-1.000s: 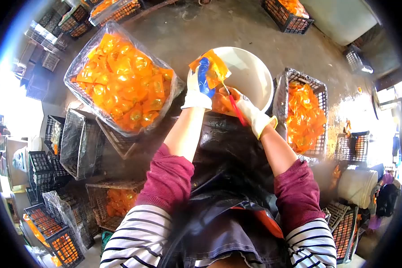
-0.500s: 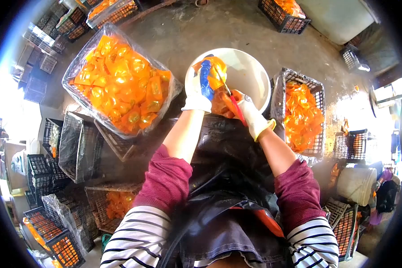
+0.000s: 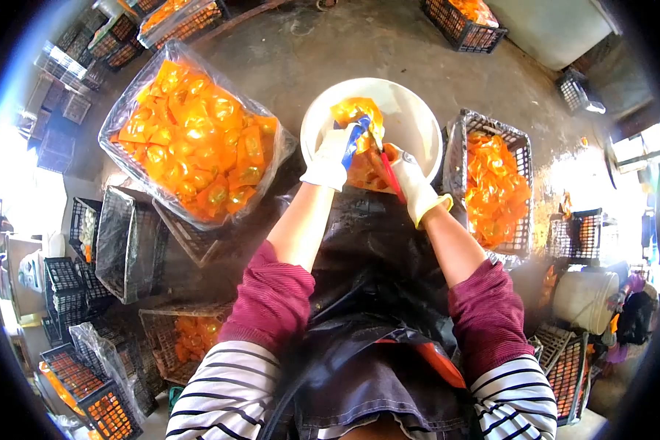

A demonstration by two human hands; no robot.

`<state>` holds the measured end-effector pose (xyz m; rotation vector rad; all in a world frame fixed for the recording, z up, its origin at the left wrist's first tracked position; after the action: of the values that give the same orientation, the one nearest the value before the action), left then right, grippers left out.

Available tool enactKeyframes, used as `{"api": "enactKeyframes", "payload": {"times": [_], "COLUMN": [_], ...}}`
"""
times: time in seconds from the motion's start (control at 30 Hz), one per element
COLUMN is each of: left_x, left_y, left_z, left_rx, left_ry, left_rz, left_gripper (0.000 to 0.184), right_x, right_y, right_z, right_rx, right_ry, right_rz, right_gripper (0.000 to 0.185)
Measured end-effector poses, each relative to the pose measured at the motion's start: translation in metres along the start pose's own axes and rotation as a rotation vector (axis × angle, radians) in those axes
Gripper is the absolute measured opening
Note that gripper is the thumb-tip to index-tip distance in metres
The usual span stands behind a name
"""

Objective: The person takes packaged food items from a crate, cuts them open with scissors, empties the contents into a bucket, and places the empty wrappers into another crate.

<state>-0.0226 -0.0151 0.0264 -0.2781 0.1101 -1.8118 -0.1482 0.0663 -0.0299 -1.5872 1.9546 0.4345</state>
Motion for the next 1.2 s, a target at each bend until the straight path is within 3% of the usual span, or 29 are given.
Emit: {"api": "enactKeyframes", "payload": {"times": [0.1, 0.17, 0.33, 0.43, 0.53, 0.6, 0.7, 0.8, 0.87, 0.93, 1.07, 1.13, 1.2], "left_x": [-0.002, -0.001, 0.001, 0.001, 0.007, 0.010, 0.014, 0.006, 0.021, -0.001, 0.010, 0.014, 0.015], "left_y": [0.000, 0.001, 0.006, 0.005, 0.011, 0.011, 0.012, 0.005, 0.010, -0.017, 0.000, 0.005, 0.003], "left_z": [-0.004, -0.010, -0.014, -0.003, -0.016, -0.016, -0.021, -0.026, -0.066, -0.020, -0.039, -0.041, -0.043], "left_rx": [0.042, 0.109, 0.124, 0.117, 0.275, 0.425, 0.837, 0.014, 0.030, -0.372, 0.230, 0.460, 0.564], "left_ry": [0.105, 0.165, -0.085, -0.186, -0.245, -0.220, -0.555, 0.118, 0.013, 0.222, 0.175, 0.160, -0.021], "left_rz": [-0.027, -0.061, -0.155, -0.091, -0.130, -0.170, -0.199, 0.013, -0.099, -0.026, -0.235, -0.280, -0.357], "left_gripper": [0.030, 0.028, 0.024, 0.024, 0.025, 0.027, 0.029, 0.030, 0.035, 0.048, 0.056, 0.058, 0.057], "right_x": [0.009, 0.010, -0.058, 0.004, 0.002, -0.008, -0.024, -0.020, -0.010, 0.004, 0.029, 0.028, 0.016], "right_y": [-0.003, -0.004, -0.010, 0.005, 0.006, 0.005, 0.007, 0.013, 0.019, 0.029, 0.039, 0.039, 0.034], "right_z": [0.003, 0.003, -0.048, -0.005, -0.011, -0.020, -0.039, -0.043, -0.039, -0.030, -0.010, -0.009, -0.018], "right_rx": [0.303, 0.334, -0.372, 0.241, 0.203, 0.121, -0.239, -0.583, -0.686, -0.706, -0.342, -0.407, -0.503], "right_ry": [-0.009, 0.003, -0.012, 0.001, -0.156, -0.129, 0.008, 0.110, 0.200, 0.344, 0.277, 0.266, 0.270], "right_rz": [-0.074, -0.091, 0.031, -0.174, -0.195, -0.186, -0.050, 0.095, 0.180, 0.272, 0.143, 0.158, 0.167], "right_gripper": [0.020, 0.021, 0.026, 0.026, 0.028, 0.029, 0.028, 0.024, 0.022, 0.020, 0.022, 0.023, 0.024]}}
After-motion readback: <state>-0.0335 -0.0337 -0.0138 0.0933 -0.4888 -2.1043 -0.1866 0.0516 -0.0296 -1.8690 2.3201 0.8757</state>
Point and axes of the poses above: each hand's wrist, its own x-axis towards the middle knuckle, its own y-axis out of the back of the hand, z = x × y, the point moved 4 cm from there along x, towards the middle knuckle, and after that the axes turned 15 degrees about -y, right-handed, at the moved point
